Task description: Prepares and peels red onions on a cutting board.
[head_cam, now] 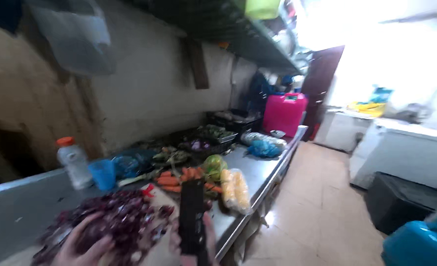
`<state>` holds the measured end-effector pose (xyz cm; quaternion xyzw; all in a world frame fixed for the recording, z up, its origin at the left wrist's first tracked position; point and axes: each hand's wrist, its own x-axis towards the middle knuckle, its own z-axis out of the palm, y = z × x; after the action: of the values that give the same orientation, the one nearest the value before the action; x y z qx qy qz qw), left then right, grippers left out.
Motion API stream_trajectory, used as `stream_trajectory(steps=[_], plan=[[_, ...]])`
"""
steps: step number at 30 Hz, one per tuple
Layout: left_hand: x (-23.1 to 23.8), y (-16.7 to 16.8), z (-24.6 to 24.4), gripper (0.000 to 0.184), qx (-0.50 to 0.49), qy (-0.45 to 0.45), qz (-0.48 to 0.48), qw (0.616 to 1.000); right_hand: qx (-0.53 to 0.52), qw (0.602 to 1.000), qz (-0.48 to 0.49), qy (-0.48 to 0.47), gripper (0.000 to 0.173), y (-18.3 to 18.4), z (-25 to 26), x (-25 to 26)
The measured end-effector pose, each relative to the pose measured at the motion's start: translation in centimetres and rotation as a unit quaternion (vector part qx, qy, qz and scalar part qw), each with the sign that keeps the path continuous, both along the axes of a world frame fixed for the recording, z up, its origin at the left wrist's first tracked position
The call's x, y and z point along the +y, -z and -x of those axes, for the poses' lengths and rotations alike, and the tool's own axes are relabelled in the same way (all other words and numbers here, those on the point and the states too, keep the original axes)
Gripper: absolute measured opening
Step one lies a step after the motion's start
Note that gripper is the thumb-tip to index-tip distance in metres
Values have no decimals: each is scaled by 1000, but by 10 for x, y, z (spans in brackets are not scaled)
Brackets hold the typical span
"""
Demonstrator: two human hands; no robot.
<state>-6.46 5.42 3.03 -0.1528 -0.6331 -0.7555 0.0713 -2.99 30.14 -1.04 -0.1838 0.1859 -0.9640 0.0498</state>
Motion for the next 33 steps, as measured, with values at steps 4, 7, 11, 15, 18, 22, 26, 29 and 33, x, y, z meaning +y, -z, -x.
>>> stream_trajectory(steps=[4, 7, 11, 15, 18, 22, 26, 29, 33], plan=[[1, -1, -2, 79, -63, 1, -75, 995, 4, 998, -58, -27, 83, -1, -4, -9], [-4, 3, 1, 67, -78, 37, -75, 993, 26, 989, -141, -34, 73, -2, -5, -22], [-4, 0, -2, 64, -77, 51, -72, 993, 44, 924, -378, 40, 95, -27, -18, -48], [-4, -4, -5, 56, -88, 54, -86, 991, 81, 877, -469, 70, 110, -48, -20, -66], [-4, -3, -5, 47, -93, 62, -86, 990, 113, 857, -494, 94, 109, -53, -18, -70], [-3, -6, -9, 36, -92, 52, -70, 992, 155, 801, -568, 110, 117, -55, -16, -67], [-2, -11, -16, 34, -107, 33, -72, 991, 177, 727, -649, 135, 121, -59, -16, -64], [-2, -10, -16, 30, -111, 28, -77, 990, 187, 694, -681, 140, 122, -60, -15, -61], [-1, -10, -18, 28, -125, 21, -79, 989, 193, 681, -693, 138, 125, -59, -14, -59]])
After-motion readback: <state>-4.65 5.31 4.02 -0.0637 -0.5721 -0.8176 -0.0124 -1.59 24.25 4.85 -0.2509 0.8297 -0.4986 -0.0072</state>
